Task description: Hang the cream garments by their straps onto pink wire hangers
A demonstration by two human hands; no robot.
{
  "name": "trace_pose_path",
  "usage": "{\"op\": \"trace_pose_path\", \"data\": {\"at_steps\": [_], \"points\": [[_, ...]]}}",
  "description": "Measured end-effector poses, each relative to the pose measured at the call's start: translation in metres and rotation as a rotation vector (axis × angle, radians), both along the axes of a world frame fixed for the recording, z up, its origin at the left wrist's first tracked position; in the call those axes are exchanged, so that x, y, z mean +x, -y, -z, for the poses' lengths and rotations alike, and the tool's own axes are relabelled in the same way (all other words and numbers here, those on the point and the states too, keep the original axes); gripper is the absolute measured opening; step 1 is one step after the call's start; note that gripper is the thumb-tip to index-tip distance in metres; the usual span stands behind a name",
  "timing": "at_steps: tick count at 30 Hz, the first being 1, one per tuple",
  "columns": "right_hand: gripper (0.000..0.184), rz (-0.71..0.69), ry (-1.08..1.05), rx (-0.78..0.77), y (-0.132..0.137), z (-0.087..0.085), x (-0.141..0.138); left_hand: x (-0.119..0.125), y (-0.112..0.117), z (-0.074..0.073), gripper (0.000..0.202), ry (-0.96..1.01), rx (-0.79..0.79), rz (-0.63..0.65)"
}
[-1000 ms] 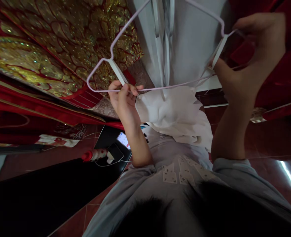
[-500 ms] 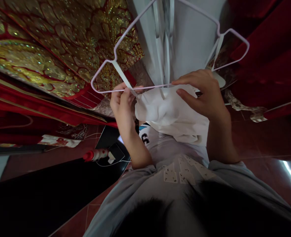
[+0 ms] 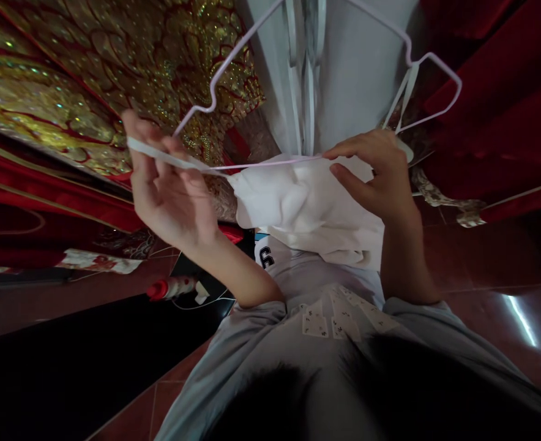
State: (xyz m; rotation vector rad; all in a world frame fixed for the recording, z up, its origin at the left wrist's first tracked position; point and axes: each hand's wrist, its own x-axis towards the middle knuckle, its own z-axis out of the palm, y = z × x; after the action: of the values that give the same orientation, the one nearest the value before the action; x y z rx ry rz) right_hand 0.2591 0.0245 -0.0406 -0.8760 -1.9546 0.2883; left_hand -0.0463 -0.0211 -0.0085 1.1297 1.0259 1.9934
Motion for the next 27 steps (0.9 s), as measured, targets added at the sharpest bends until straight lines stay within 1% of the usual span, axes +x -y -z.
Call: {"op": "trace_pose_path", "data": {"at_steps": [2, 3, 6, 8, 9, 10, 11, 14, 15, 16, 18, 20, 22, 23, 24, 27], "points": [[0.015, -0.013, -0.006, 0.012, -0.002, 0.003, 0.000, -0.005, -0.012, 0.011, 0.036, 0.015, 0.088, -0.122], [0.016, -0.018, -0.008, 0.012, -0.003, 0.004, 0.000, -0.007, -0.016, 0.018, 0.033, -0.005, 0.101, -0.180], [0.017, -0.031, -0.009, 0.000, -0.005, 0.007, -0.002, -0.012, -0.024, 0.037, 0.030, -0.100, 0.014, -0.320], [0.014, -0.037, -0.015, -0.012, -0.006, 0.008, -0.004, -0.012, -0.025, 0.042, 0.028, -0.088, -0.049, -0.394], [0.013, -0.038, -0.019, -0.018, -0.007, 0.009, -0.005, -0.009, -0.024, 0.043, 0.024, -0.054, -0.055, -0.403], [0.012, -0.040, -0.024, -0.023, -0.007, 0.009, -0.006, -0.005, -0.024, 0.042, 0.020, -0.020, -0.047, -0.375], [0.011, -0.042, -0.029, -0.027, -0.006, 0.009, -0.007, 0.001, -0.022, 0.040, 0.017, -0.001, -0.032, -0.304], [0.010, -0.069, -0.041, -0.018, -0.002, 0.008, -0.012, 0.024, -0.018, 0.033, 0.019, -0.020, -0.017, 0.007], [0.010, -0.069, -0.053, -0.008, -0.001, 0.009, -0.012, 0.031, -0.017, 0.031, 0.020, -0.019, -0.027, 0.071], [0.011, -0.052, -0.081, 0.012, -0.001, 0.010, -0.012, 0.037, -0.016, 0.029, 0.021, 0.000, -0.039, 0.100], [0.013, 0.061, -0.231, 0.110, -0.003, 0.017, -0.009, 0.046, -0.014, 0.026, 0.021, 0.060, -0.067, 0.104], [0.019, 0.222, -0.476, 0.217, -0.009, 0.027, -0.001, 0.051, -0.014, 0.024, 0.022, 0.091, -0.093, 0.092], [0.027, 0.328, -0.676, 0.235, -0.017, 0.039, 0.008, 0.053, -0.015, 0.023, 0.023, 0.103, -0.117, 0.081], [0.030, 0.339, -0.714, 0.195, -0.019, 0.043, 0.012, 0.054, -0.015, 0.023, 0.023, 0.108, -0.125, 0.072], [0.030, 0.326, -0.699, 0.134, -0.021, 0.046, 0.015, 0.054, -0.016, 0.022, 0.023, 0.111, -0.129, 0.062], [0.019, 0.254, -0.549, 0.000, -0.020, 0.048, 0.015, 0.057, -0.017, 0.021, 0.025, 0.115, -0.086, 0.035]]}}
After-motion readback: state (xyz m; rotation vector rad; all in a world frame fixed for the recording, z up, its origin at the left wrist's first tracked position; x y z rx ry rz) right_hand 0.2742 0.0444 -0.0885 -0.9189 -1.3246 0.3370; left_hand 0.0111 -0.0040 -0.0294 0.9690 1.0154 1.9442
